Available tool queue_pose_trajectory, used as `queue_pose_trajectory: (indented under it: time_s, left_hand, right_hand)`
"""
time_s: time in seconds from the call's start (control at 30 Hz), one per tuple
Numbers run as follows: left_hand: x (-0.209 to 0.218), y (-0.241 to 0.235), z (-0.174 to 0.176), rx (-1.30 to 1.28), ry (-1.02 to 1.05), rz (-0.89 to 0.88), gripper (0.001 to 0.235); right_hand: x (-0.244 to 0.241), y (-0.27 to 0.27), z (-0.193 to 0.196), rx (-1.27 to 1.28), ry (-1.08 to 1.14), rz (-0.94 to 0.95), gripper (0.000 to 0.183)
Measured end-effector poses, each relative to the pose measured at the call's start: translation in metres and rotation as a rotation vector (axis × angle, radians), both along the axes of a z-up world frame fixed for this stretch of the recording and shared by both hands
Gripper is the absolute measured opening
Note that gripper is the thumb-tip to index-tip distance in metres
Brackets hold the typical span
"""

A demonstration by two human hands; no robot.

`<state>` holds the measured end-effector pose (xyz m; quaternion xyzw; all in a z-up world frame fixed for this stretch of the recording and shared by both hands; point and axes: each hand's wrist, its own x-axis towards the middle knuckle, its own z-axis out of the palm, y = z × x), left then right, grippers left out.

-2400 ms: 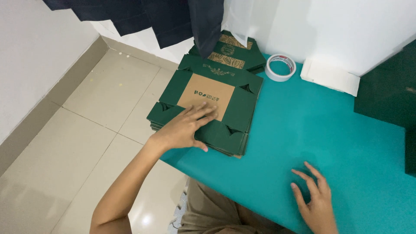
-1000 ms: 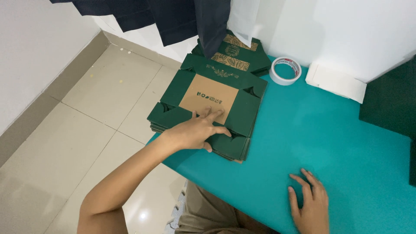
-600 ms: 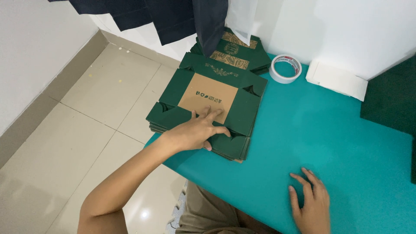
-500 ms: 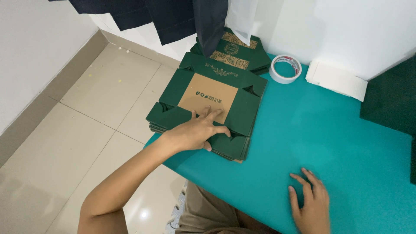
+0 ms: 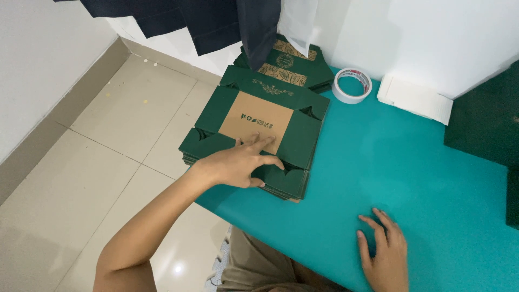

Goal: Assembling small green cardboard boxes from flat templates by folding and tucking flaps, then placing a paper insert inside.

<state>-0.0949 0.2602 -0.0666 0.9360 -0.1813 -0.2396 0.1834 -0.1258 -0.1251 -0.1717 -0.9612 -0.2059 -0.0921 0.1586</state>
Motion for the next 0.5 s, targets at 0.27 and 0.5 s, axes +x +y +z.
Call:
queue_pose_trajectory:
  time_s: [0.27,0.5]
  left_hand:
    - [0.005,0.009,-0.002,-0.03,-0.038,-0.044,0.064]
    - [0.005,0.0,0.003,-0.061,-0.007,0.023,0.06]
  right_hand:
    - [0.001,-0.003,-0.001,0.026,-0.032,0.049,0.038]
    - [0.001,-0.003,-0.002,0.04,-0.013,0.041,0.038]
